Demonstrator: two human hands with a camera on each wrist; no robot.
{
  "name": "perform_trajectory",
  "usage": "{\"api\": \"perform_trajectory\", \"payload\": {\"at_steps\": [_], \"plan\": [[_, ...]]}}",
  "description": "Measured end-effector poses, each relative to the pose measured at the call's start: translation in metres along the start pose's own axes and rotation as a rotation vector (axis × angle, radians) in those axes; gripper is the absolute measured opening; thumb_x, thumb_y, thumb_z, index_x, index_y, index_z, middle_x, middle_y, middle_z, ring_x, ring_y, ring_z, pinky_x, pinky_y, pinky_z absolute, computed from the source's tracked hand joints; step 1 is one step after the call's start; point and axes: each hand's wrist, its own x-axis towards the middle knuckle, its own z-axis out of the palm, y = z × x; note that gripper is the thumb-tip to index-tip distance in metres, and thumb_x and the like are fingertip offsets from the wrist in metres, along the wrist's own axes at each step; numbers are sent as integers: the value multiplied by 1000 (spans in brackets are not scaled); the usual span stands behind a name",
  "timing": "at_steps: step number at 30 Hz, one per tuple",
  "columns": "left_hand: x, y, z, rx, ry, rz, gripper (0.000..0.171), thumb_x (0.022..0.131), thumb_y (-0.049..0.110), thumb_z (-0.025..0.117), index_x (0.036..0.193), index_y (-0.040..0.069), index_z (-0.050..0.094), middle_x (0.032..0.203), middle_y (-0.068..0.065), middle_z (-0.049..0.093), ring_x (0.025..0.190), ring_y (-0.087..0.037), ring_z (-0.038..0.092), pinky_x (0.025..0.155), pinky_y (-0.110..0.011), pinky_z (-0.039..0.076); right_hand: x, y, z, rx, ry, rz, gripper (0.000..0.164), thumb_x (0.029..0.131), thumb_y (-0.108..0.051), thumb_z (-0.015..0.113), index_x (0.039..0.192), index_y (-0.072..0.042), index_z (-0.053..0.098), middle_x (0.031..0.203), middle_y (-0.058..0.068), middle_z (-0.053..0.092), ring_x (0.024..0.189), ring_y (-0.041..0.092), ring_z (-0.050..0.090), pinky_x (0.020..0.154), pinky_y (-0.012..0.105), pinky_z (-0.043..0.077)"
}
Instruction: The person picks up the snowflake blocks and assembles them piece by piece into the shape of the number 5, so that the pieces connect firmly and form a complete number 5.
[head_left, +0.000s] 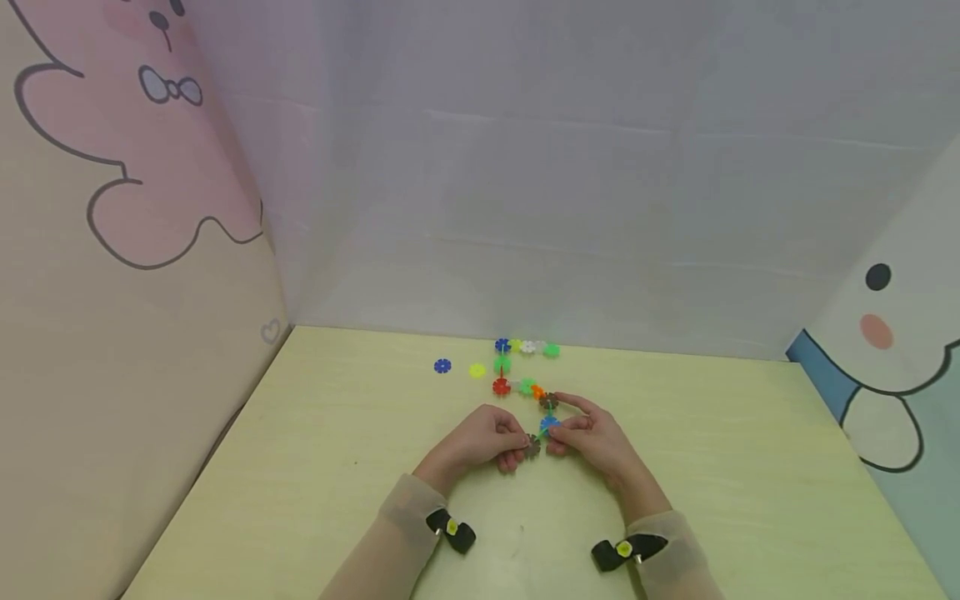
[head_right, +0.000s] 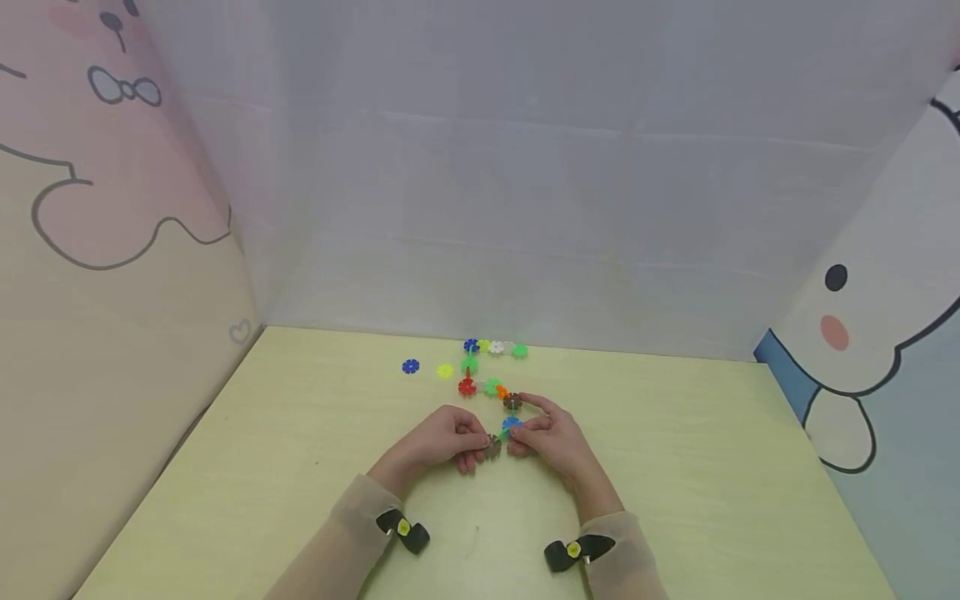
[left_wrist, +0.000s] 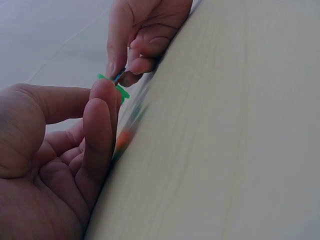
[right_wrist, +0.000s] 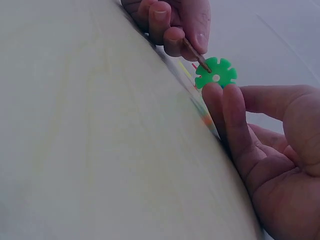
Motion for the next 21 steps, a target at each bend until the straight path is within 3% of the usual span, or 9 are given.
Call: {"api": "perform_trajectory", "payload": {"at_steps": [5,11,17,21], "plan": [[-1,0,0,6,-21,7,14,105,8,73,94,0,76,78,-7,75,57,-13,66,55,-24,56,-3,-1,-2,-33,-68,-12,75,104,-4,74,168,-3,34,95,22,79,76,24,79,71,32,64],[-2,2,3,32,-16,23,14,106,11,74,96,2,77,80,-7,76,56,-13,65,53,-24,54,-8,-3,4,33,-117,1,96,99,3,77,173,-8,18,98,23,78,79,26,80,76,36,66],[-1,4,7,47,1,36,16,106,14,75,93,4,77,79,-5,77,54,-13,64,50,-23,53,-15,-3,16,66,-3,27,101,98,5,77,174,-8,12,98,18,78,81,27,81,78,35,66],[-1,5,10,44,4,44,16,105,14,75,93,4,77,79,-5,78,53,-12,63,49,-23,52,-21,-1,22,52,96,35,87,99,3,78,166,0,24,101,17,79,81,26,80,79,31,64]]}}
